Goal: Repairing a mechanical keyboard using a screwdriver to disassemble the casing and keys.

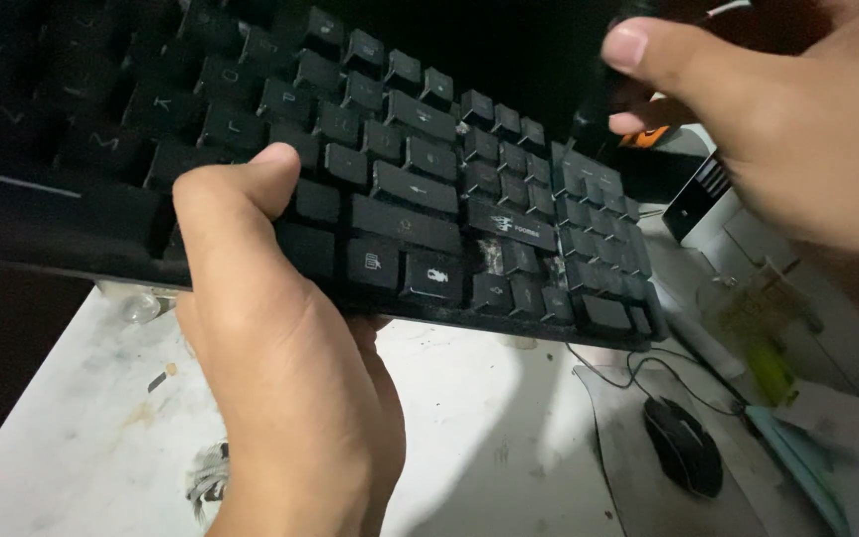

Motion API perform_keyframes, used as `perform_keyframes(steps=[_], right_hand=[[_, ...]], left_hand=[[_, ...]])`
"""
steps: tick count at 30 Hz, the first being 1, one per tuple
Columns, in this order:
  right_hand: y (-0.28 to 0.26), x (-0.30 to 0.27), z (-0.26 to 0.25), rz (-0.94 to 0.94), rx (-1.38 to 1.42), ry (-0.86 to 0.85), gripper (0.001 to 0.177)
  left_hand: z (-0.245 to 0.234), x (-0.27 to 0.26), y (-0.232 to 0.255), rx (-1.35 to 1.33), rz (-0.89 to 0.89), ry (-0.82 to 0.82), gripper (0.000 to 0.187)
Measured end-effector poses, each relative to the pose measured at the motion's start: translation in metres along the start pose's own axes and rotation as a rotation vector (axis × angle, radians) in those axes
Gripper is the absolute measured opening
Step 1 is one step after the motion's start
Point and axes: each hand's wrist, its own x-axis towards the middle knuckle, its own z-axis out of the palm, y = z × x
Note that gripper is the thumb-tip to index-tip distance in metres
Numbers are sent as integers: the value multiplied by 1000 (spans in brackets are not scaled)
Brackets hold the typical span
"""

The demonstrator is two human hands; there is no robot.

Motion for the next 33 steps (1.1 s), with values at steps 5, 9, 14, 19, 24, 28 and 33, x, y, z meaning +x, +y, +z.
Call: perform_keyframes(steps=[5,9,14,19,24,28,33], right_hand=[[23,-10,-11,37,157,24,19],[24,-29,-12,151,265,128,24],[35,-37,-11,431,455,290,25],[44,-48,-9,593,485,327,21],[34,-51,-7,582,390,169,23],[18,-42,-4,489,187,135,27],[4,-35,-1,289,-66,72,25]], left_hand=[[-1,5,-4,33,-16,-18,26],[0,9,-5,35,-39,-71,27],[4,10,2,32,-91,-83,29],[8,13,6,43,-114,-57,29],[6,9,4,38,-81,-79,28],[7,3,5,1,-80,-109,28],[0,6,5,9,-74,-115,28]])
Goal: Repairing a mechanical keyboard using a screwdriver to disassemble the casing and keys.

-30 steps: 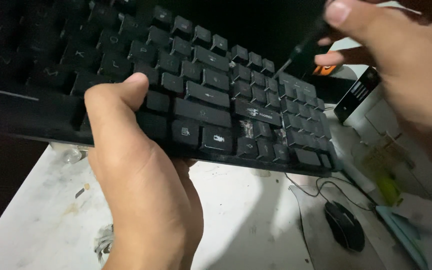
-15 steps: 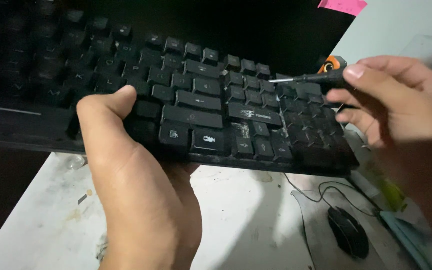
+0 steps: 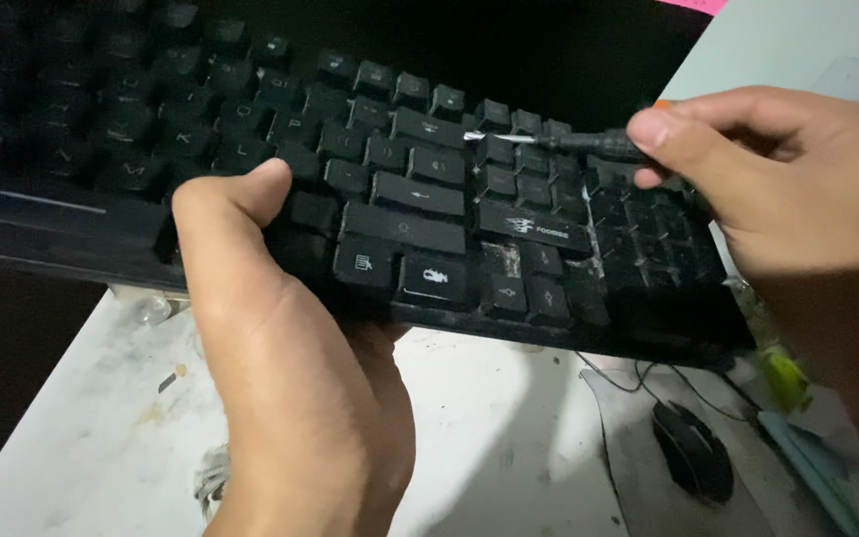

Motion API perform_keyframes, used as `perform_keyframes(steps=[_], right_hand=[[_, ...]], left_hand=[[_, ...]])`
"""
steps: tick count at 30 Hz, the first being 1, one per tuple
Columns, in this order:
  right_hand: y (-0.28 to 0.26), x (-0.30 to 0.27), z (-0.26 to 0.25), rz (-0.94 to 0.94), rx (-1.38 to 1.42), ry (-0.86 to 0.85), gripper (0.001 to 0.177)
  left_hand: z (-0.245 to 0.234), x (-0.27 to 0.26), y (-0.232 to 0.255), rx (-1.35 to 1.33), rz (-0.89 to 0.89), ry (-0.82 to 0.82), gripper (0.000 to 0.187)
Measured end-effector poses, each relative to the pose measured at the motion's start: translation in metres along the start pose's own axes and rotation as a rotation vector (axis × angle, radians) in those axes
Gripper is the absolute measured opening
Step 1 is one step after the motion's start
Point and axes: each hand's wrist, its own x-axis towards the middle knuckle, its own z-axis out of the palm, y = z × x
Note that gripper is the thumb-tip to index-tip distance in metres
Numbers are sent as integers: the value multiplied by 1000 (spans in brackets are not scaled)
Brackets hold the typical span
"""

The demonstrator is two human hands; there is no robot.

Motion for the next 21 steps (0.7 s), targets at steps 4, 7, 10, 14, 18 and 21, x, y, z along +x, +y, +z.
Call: perform_keyframes(steps=[4,7,10,14,18,21], right_hand=[[13,10,0,-77,74,-10,21],[27,14,-3,25,48,-12,21],[16,13,-3,27,43,-36,20],[-5,26,8,-38,51,-152,20],[-50,26,19,-78,-23,-161,16],[-64,28,20,-243,-69,-171,16]], left_hand=[[4,0,3,-37,-21,40,27],[6,1,3,-38,-48,81,27],[6,2,2,-37,-38,76,26],[4,4,10,-99,-65,100,26],[-5,8,11,-150,-126,105,28],[-9,7,15,-191,-148,70,30]])
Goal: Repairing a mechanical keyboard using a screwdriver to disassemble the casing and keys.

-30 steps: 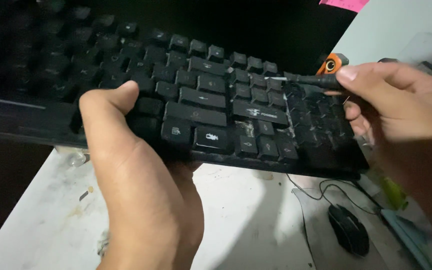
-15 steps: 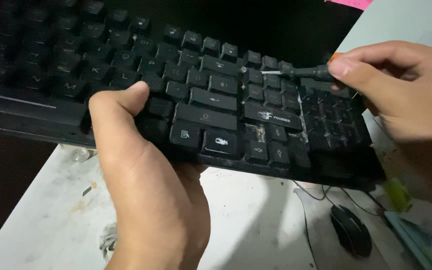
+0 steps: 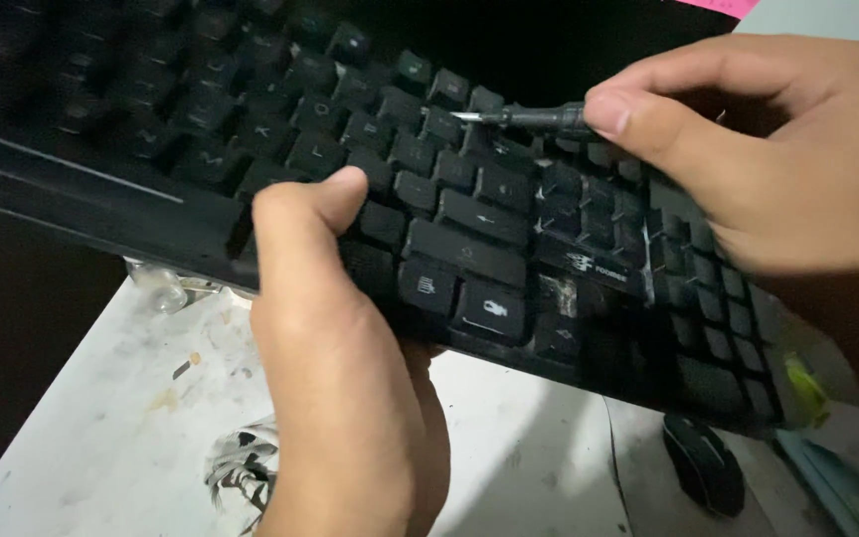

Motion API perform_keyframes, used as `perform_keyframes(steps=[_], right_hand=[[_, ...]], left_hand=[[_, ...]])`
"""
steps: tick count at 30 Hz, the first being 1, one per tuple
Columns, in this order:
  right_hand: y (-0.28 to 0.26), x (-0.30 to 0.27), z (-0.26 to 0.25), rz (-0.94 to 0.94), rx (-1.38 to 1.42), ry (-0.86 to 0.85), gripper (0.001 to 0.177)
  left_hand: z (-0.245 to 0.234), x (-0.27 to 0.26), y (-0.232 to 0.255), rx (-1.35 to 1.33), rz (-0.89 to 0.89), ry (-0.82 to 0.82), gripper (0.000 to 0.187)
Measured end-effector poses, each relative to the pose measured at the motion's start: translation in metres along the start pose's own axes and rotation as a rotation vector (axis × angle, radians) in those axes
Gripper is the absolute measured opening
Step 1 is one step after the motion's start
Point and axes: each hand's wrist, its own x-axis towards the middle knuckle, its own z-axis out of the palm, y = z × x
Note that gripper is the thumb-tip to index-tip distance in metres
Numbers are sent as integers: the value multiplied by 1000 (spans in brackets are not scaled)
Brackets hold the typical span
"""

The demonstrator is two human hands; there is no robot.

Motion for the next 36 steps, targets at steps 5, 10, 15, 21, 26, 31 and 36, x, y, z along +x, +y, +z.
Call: perform_keyframes(steps=[5,10,15,21,26,31,36], right_hand=[[-21,-10,-6,-222,-219,49,15],[-12,-25,-6,-263,-205,78,15],[-20,-27,-3,-58,-256,48,15],[-35,-9,7,-44,-138,5,16],[-40,5,14,-145,-108,-8,15],[-50,12,21,-227,-136,-1,14],[-57,9,18,-193,-81,-3,13]], left_hand=[[-6,-3,5,103,-29,31,36],[-4,-7,3,125,-16,15,34],[-1,-6,1,74,7,-15,31],[-1,-2,1,59,-17,23,35],[-1,-1,3,50,-4,72,34],[-2,0,4,-7,32,37,32],[0,-3,3,22,20,45,34]])
